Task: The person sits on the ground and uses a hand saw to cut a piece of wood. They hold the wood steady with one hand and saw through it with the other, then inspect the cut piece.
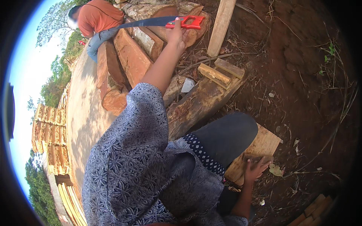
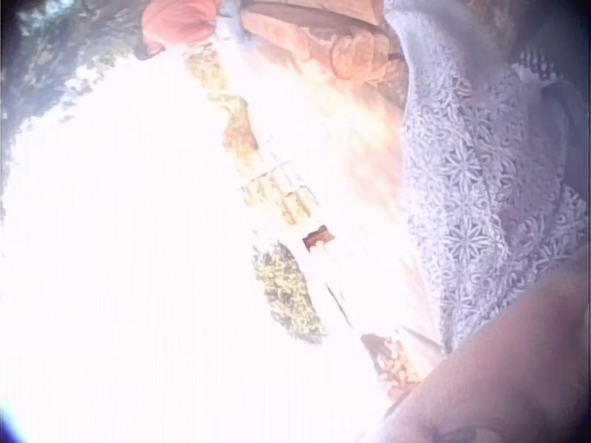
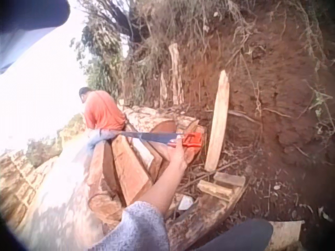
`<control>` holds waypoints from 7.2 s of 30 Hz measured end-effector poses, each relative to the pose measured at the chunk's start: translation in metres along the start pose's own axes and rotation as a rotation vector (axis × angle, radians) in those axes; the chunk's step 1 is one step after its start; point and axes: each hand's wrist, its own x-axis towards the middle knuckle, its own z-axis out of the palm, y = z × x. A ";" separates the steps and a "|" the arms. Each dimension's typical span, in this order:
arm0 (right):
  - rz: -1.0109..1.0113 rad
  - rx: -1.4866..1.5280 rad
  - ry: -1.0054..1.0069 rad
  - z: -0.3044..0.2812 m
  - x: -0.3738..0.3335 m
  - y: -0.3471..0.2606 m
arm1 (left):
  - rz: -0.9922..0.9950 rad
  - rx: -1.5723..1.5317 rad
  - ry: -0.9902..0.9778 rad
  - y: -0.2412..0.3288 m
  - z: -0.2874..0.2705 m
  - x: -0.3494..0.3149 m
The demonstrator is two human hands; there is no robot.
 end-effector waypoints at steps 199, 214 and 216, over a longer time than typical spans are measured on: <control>2.350 0.619 0.718 0.294 -0.615 -0.244 | 0.192 0.869 -2.101 -0.107 -0.010 -0.254; 2.131 1.137 0.724 0.277 -0.611 -0.226 | 0.421 0.783 -1.902 -0.057 0.005 -0.225; 2.074 1.102 0.773 0.264 -0.692 -0.205 | 0.289 0.778 -1.825 -0.086 -0.005 -0.199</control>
